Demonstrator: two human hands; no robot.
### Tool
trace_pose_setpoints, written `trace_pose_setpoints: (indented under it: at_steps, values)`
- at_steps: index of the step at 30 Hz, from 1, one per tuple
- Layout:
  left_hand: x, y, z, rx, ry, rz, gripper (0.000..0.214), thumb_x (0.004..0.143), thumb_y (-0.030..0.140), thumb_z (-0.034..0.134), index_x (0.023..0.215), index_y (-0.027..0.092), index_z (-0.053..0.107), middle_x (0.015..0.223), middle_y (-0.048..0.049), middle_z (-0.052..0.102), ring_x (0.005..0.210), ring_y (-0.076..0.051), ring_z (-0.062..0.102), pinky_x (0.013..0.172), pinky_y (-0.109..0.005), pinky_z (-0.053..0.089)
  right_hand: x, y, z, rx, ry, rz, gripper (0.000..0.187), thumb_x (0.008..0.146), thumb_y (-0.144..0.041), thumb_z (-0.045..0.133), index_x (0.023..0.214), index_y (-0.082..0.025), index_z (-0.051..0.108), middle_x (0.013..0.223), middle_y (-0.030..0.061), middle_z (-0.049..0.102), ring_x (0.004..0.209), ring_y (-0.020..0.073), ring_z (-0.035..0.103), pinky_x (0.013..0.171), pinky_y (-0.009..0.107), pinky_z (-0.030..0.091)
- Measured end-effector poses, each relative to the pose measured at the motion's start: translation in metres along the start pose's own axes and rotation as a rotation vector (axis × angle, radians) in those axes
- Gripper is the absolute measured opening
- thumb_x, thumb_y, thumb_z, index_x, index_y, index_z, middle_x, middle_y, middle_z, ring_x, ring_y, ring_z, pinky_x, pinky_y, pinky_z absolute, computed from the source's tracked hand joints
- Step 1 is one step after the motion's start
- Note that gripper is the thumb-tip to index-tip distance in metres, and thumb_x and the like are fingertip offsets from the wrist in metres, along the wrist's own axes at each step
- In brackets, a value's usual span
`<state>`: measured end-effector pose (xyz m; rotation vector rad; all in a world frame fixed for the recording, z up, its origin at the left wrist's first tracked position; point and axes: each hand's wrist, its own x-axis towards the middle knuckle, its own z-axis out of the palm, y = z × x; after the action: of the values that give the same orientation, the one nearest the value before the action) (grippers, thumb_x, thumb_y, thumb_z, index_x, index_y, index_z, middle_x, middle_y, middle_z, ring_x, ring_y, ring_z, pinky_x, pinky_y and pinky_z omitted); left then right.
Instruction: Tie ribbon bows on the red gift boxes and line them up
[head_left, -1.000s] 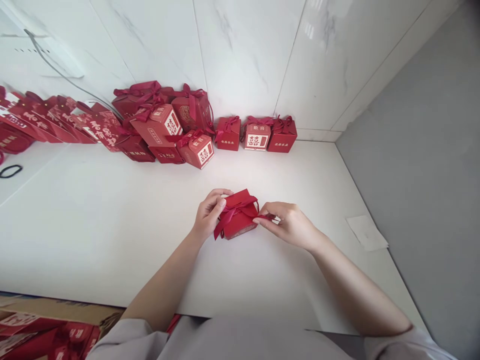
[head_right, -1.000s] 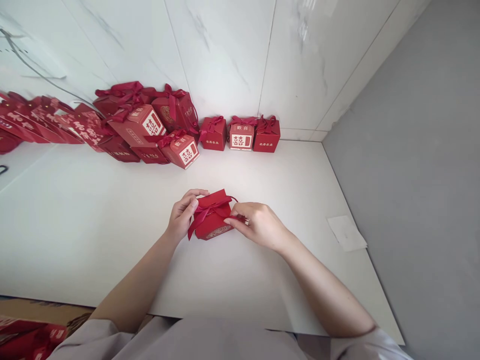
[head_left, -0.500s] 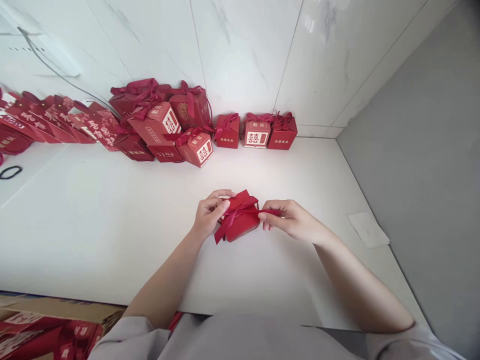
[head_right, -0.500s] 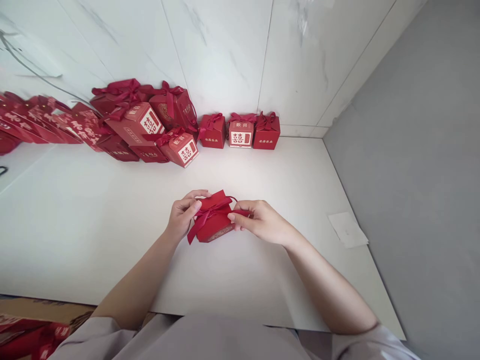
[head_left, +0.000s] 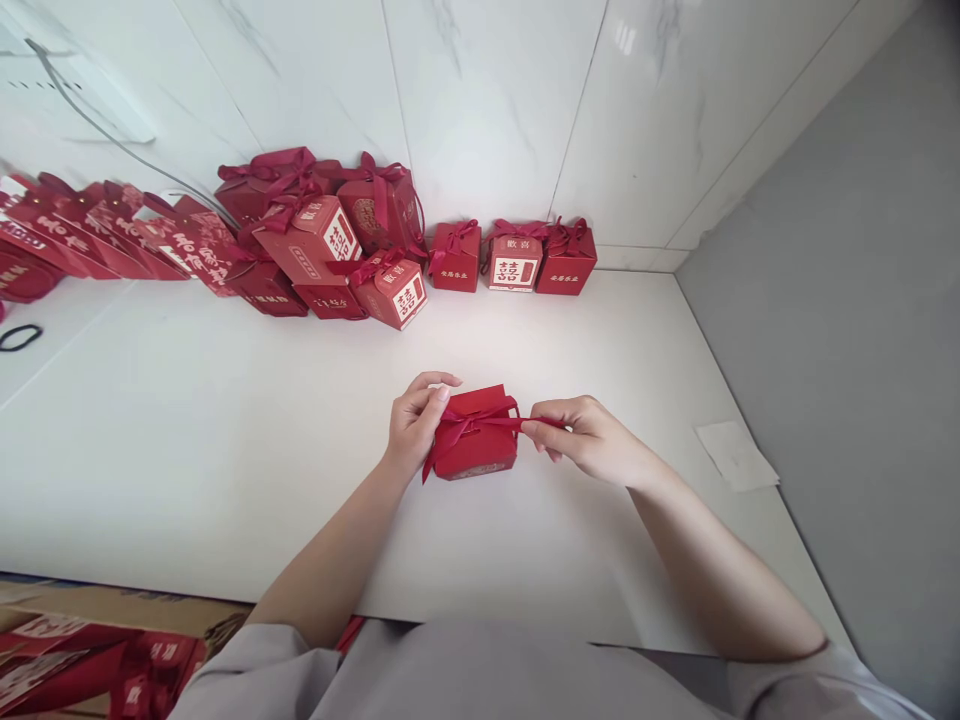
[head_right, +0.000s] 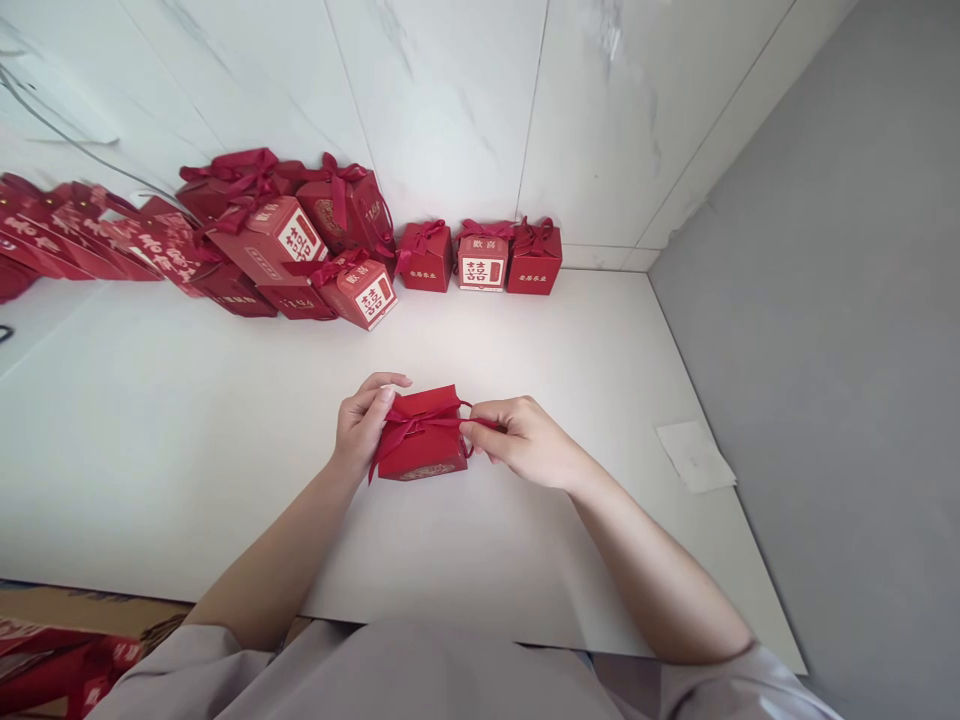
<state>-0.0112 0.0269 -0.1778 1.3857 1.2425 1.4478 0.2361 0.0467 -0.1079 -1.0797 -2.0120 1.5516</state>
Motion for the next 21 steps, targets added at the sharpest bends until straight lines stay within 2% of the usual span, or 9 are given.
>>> trace_pose_setpoints:
  at_steps: [4, 6, 9, 11, 14, 16, 19, 21]
  values:
    - [0.0, -0.002, 0.001, 0.02, 0.035, -0.007, 0.051, 0.096, 0.041, 0.058, 0.052, 0.016, 0.054, 0.107, -0.0061, 0.066, 0.083, -0.016, 0.06, 0.075, -0.031, 0.044, 0.001, 0.004, 0.0, -0.073, 0.017, -0.024, 0.038, 0.098, -0.031, 0.051, 0.062, -0.02, 0.049, 0.055, -0.0062, 0.043, 0.048, 0.0085, 0.035, 0.049, 0.024, 0.031]
    - [-0.001, -0.002, 0.003, 0.001, 0.054, -0.036, 0.05, 0.095, 0.042, 0.059, 0.052, 0.016, 0.055, 0.107, -0.006, 0.066, 0.084, -0.016, 0.06, 0.075, -0.031, 0.043, 0.0, 0.007, 0.0, -0.191, 0.027, -0.152, 0.038, 0.097, -0.027, 0.05, 0.061, -0.02, 0.044, 0.055, -0.0062, 0.038, 0.05, 0.009, 0.031, 0.051, 0.024, 0.029]
    - [-0.001, -0.003, 0.006, -0.049, 0.058, -0.077, 0.05, 0.094, 0.044, 0.06, 0.052, 0.017, 0.055, 0.107, -0.006, 0.065, 0.087, -0.017, 0.059, 0.078, -0.031, 0.044, -0.002, 0.007, 0.001, -0.493, 0.06, -0.43, 0.036, 0.096, -0.02, 0.05, 0.061, -0.02, 0.041, 0.056, -0.0054, 0.036, 0.054, 0.0109, 0.029, 0.055, 0.027, 0.026]
    - [-0.002, -0.002, 0.007, -0.08, 0.043, -0.106, 0.052, 0.094, 0.046, 0.06, 0.051, 0.017, 0.055, 0.107, -0.0062, 0.065, 0.088, -0.018, 0.059, 0.079, -0.031, 0.045, -0.004, 0.006, 0.001, -0.667, 0.089, -0.54, 0.03, 0.097, -0.021, 0.051, 0.067, -0.02, 0.048, 0.059, -0.0041, 0.042, 0.056, 0.0123, 0.033, 0.058, 0.029, 0.028]
    - [-0.003, -0.001, 0.009, -0.118, 0.007, -0.145, 0.053, 0.093, 0.048, 0.06, 0.05, 0.017, 0.055, 0.106, -0.0065, 0.065, 0.087, -0.018, 0.059, 0.077, -0.031, 0.046, -0.006, 0.004, 0.001, -0.757, 0.122, -0.551, 0.01, 0.099, -0.026, 0.055, 0.096, -0.019, 0.061, 0.073, 0.0004, 0.058, 0.063, 0.0146, 0.048, 0.062, 0.029, 0.036]
    - [-0.003, 0.0, 0.01, -0.137, -0.012, -0.16, 0.053, 0.093, 0.049, 0.06, 0.051, 0.017, 0.056, 0.105, -0.0064, 0.065, 0.086, -0.018, 0.059, 0.075, -0.03, 0.047, -0.005, 0.006, 0.003, -0.766, 0.13, -0.546, 0.014, 0.099, -0.025, 0.056, 0.109, -0.018, 0.061, 0.083, 0.003, 0.064, 0.07, 0.0163, 0.055, 0.065, 0.029, 0.04]
    - [-0.003, 0.001, 0.011, -0.151, -0.017, -0.175, 0.052, 0.092, 0.05, 0.06, 0.052, 0.017, 0.058, 0.106, -0.0064, 0.065, 0.086, -0.018, 0.06, 0.073, -0.03, 0.048, 0.0, 0.01, 0.011, -0.778, 0.179, -0.576, 0.015, 0.097, -0.021, 0.056, 0.109, -0.02, 0.064, 0.09, 0.0057, 0.067, 0.079, 0.0194, 0.061, 0.07, 0.032, 0.045]
    - [-0.004, 0.002, 0.011, -0.151, -0.018, -0.182, 0.052, 0.093, 0.05, 0.059, 0.053, 0.017, 0.06, 0.107, -0.0066, 0.065, 0.086, -0.018, 0.06, 0.071, -0.029, 0.048, 0.003, 0.013, 0.02, -0.765, 0.254, -0.6, 0.016, 0.095, -0.025, 0.059, 0.11, -0.02, 0.065, 0.097, 0.0081, 0.068, 0.086, 0.022, 0.063, 0.075, 0.035, 0.048]
